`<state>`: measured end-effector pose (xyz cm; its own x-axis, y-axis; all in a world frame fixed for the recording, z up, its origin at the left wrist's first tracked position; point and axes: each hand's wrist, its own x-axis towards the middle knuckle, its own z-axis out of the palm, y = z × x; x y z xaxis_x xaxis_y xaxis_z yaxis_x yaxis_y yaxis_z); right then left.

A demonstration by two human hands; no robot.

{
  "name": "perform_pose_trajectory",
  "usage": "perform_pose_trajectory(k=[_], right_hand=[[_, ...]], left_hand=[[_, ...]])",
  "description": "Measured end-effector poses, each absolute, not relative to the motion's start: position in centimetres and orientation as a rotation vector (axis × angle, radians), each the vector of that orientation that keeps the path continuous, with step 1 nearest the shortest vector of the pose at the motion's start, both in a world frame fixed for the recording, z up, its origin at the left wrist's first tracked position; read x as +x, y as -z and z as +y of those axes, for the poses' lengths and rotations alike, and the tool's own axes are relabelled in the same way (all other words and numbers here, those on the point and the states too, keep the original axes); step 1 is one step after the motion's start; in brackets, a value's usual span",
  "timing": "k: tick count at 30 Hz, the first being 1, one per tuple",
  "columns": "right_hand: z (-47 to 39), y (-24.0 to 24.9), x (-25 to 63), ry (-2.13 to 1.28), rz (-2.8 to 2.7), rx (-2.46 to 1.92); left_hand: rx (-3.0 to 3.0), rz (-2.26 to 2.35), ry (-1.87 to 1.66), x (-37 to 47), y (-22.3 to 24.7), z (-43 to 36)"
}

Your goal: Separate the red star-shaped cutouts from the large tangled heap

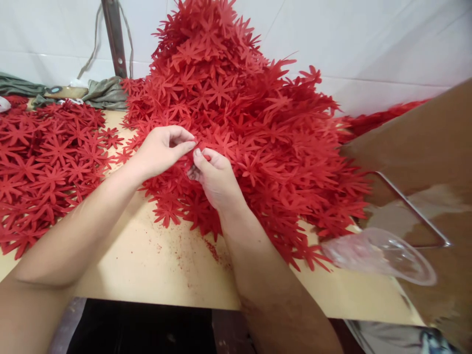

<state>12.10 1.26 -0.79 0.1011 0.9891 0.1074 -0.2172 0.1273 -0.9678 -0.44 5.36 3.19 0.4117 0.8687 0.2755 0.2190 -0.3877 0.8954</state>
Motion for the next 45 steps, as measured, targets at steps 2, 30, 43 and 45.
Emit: perform_pose_trajectory(k=[2,30,43,45], right_hand=[[1.2,0.8,12.1,-1.171,-1.04,-0.992],[1.0,1.0,12.4,-0.955,-1.135,-1.057],[1.0,0.8,11.7,-1.071,-1.022,-0.986],[1.2,1.0,11.7,-1.106,-0.996,-0.994]], left_hand=[[1.819,0.932,-1.022,-0.6,-3.2,5.5],[1.911,0.86,-0.799,-1.8,-4.0,5.9],[1.667,1.056,-1.334,-3.2,-3.5,8.4],[1.62,1.077,-1.345,-4.1,-3.4,9.1]])
